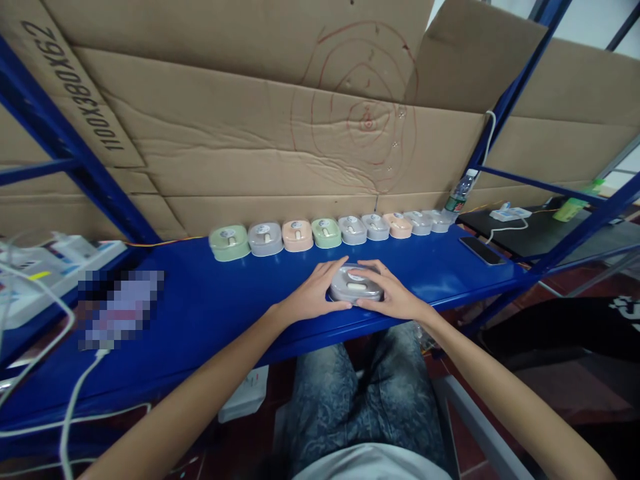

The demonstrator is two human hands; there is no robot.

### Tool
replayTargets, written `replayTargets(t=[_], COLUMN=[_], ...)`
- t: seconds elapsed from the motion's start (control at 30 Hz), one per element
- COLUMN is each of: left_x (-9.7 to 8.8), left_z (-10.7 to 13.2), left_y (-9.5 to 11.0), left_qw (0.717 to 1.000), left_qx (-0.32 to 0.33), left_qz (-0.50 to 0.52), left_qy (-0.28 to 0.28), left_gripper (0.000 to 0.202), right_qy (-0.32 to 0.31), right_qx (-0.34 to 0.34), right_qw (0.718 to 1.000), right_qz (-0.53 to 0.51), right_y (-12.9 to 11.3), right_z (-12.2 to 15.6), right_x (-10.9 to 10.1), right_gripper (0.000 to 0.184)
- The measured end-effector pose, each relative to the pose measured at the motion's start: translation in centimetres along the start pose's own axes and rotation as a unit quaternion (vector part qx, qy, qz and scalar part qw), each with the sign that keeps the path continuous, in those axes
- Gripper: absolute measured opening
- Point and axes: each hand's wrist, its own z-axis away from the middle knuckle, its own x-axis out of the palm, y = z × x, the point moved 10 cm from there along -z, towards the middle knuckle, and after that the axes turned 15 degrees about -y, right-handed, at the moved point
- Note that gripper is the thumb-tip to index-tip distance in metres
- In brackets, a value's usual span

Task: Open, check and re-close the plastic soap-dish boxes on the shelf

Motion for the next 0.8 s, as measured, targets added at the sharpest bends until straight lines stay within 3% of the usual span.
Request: replayTargets(t=[0.1,0.2,0.33,0.4,0.47,0.6,0.7,0.8], left_x=[-0.3,-0.5,-0.9,-1.6,-2.6,-4.7,-6.6,-8.6], left_z=[0.3,0.6,2.1,4.1,6.9,13.2,17.3,19.9], left_y=[1.6,3.1,3.6,3.8,4.0,2.7,0.6,-2.6], left_qw=[0.999,0.994,0.987,0.979,0.965,0.904,0.834,0.789], left_qx=[0.027,0.049,0.014,-0.021,-0.065,-0.225,-0.34,-0.419], left_qz=[-0.047,-0.098,-0.156,-0.202,-0.254,-0.362,-0.434,-0.449], left_qy=[0.004,-0.003,-0.023,-0.008,0.017,0.034,0.03,0.012], left_gripper=[0.089,0.071,0.069,0.071,0.072,0.062,0.056,0.053], right_qy=[0.012,0.032,0.127,0.166,0.177,0.169,0.17,0.167], right_qx=[-0.008,0.043,0.108,0.1,0.093,0.09,0.091,0.093], right_qw=[0.995,0.98,0.906,0.869,0.855,0.858,0.865,0.876], right_qz=[-0.095,-0.189,-0.389,-0.455,-0.479,-0.477,-0.464,-0.443], right_y=[0.6,2.8,6.8,7.7,7.8,7.2,7.2,7.3], right_z=[0.3,0.6,1.4,1.6,1.6,1.4,1.3,1.2], right_x=[-0.2,0.1,0.5,0.5,0.4,0.3,0.2,0.3], right_gripper=[0.064,0.062,0.066,0.067,0.063,0.059,0.059,0.061])
